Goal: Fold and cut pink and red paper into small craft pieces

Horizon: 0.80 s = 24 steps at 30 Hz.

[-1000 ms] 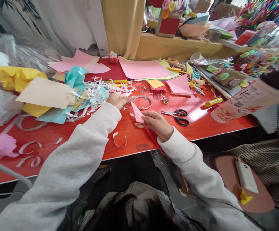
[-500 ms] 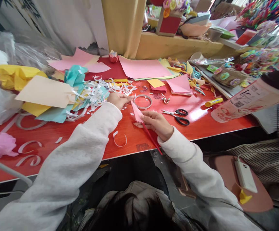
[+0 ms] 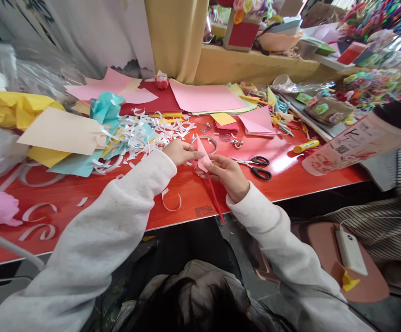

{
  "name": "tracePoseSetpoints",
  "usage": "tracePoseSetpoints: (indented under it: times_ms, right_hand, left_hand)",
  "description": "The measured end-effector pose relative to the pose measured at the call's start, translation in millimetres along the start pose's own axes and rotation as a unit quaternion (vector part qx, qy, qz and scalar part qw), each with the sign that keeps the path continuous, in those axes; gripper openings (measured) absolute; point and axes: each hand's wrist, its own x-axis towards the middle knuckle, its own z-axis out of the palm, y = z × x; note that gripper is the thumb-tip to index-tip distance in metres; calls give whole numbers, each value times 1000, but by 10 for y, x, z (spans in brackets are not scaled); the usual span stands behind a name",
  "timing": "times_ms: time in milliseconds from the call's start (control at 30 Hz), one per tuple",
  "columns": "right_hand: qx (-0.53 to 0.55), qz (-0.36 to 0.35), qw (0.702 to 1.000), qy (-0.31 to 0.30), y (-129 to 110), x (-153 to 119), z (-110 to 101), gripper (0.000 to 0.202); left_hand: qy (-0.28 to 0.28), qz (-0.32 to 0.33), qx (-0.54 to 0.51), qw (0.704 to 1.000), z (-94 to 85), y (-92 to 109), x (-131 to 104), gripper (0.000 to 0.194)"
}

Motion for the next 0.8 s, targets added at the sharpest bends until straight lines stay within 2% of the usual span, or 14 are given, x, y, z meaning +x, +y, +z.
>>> tracePoseSetpoints:
  times_ms: [333,567,800]
  right_hand:
    - [-29,21,999,23,-24,-5,1,29]
    - [-34,2,999,31,-3,11,-22,28]
    - [-44,0,998,44,-24,-2,0,25]
  left_hand:
    - [20,-9,-60,998,31,10,11,27]
    - [-28,-12,-40,999,42,26,-4,25]
    - [-1,-24,-47,999,69,91,-53,17]
